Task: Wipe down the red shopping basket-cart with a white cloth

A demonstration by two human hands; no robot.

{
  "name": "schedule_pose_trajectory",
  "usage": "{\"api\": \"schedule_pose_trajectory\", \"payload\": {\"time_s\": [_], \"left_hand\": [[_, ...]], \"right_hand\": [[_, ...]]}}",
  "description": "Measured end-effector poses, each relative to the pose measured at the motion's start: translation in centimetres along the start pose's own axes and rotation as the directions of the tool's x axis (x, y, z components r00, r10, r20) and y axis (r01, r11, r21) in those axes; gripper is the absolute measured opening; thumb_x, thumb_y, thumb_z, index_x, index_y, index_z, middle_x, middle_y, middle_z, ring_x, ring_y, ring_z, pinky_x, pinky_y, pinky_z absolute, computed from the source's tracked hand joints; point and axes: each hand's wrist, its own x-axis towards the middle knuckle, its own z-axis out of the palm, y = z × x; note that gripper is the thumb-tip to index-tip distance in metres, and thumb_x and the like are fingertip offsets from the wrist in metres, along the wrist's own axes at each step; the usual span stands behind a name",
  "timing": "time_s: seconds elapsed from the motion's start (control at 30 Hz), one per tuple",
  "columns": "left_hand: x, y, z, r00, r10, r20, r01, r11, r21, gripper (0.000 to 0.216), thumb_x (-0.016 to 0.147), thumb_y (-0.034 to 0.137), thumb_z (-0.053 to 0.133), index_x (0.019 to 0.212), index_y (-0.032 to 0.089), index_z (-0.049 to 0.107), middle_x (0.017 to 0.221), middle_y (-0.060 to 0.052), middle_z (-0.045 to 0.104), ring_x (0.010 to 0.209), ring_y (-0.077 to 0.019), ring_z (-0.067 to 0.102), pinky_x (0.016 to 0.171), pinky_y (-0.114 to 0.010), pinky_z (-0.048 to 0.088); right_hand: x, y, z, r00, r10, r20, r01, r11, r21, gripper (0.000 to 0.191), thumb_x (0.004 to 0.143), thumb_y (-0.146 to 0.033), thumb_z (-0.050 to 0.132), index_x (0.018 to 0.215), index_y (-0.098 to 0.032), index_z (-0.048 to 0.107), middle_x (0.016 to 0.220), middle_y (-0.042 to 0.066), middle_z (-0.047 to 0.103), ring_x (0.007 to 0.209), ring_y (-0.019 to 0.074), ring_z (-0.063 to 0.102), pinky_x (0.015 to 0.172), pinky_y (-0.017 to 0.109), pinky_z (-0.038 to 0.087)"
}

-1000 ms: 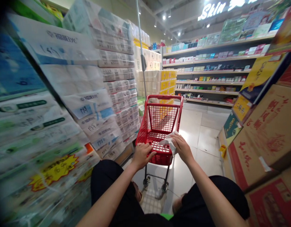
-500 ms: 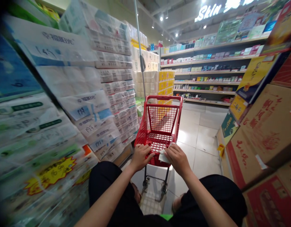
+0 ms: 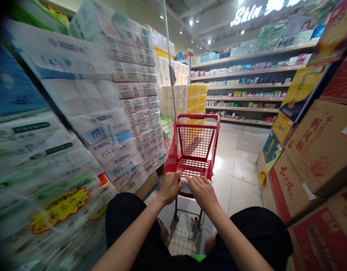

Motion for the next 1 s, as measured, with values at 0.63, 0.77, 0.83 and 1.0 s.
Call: {"api": "schedule_pose_trajectory", "payload": {"time_s": [0.63,0.77,0.83,1.0], "left_hand": [[0.8,1.9,-0.1,0.998,-0.056,0.026,0.06,0.986,-0.155,0.028,0.097,0.036,0.038,0.118,0.021,0.048,0.11,-0.006,0.06,0.101,-0.0205,0.054,0.092,-0.037,0.039],[0.9,2.8,-0.7,0.999,-0.044,0.007,0.044,0.998,-0.05,0.023,0.093,0.035,0.048,0.112,0.023,0.055,0.112,-0.006,0.057,0.106,-0.0218,0.052,0.1,-0.042,0.036],[1.1,3.8,-0.8,0.999,-0.02,-0.037,0.021,0.999,0.037,0.02,0.093,0.034,0.048,0.106,0.024,0.059,0.118,-0.007,0.054,0.116,-0.0241,0.047,0.106,-0.047,0.03],[2.1,7.1,1.4,0.981,0.17,0.095,-0.181,0.976,0.12,0.027,0.095,0.041,0.045,0.109,0.022,0.057,0.11,-0.009,0.058,0.103,-0.0244,0.055,0.092,-0.042,0.042]], "right_hand": [[-3.1,3.1,-4.2,0.987,0.157,-0.035,-0.143,0.958,0.249,0.035,0.098,-0.034,0.038,0.126,-0.028,0.057,0.124,0.003,0.063,0.117,0.0205,0.055,0.1,0.039,0.04],[-3.6,5.0,-3.7,0.992,0.126,0.019,-0.127,0.975,0.181,0.024,0.094,-0.042,0.047,0.101,-0.03,0.066,0.108,0.0,0.069,0.114,0.021,0.055,0.106,0.043,0.033],[-3.9,5.0,-3.3,0.991,0.129,0.038,-0.134,0.973,0.188,0.024,0.095,-0.041,0.044,0.098,-0.029,0.065,0.105,0.0,0.068,0.113,0.0206,0.054,0.108,0.044,0.031],[-4.2,4.5,-2.7,0.981,0.194,0.024,-0.192,0.931,0.311,0.034,0.098,-0.034,0.031,0.118,-0.028,0.059,0.118,0.002,0.063,0.118,0.0195,0.05,0.11,0.044,0.033]]}}
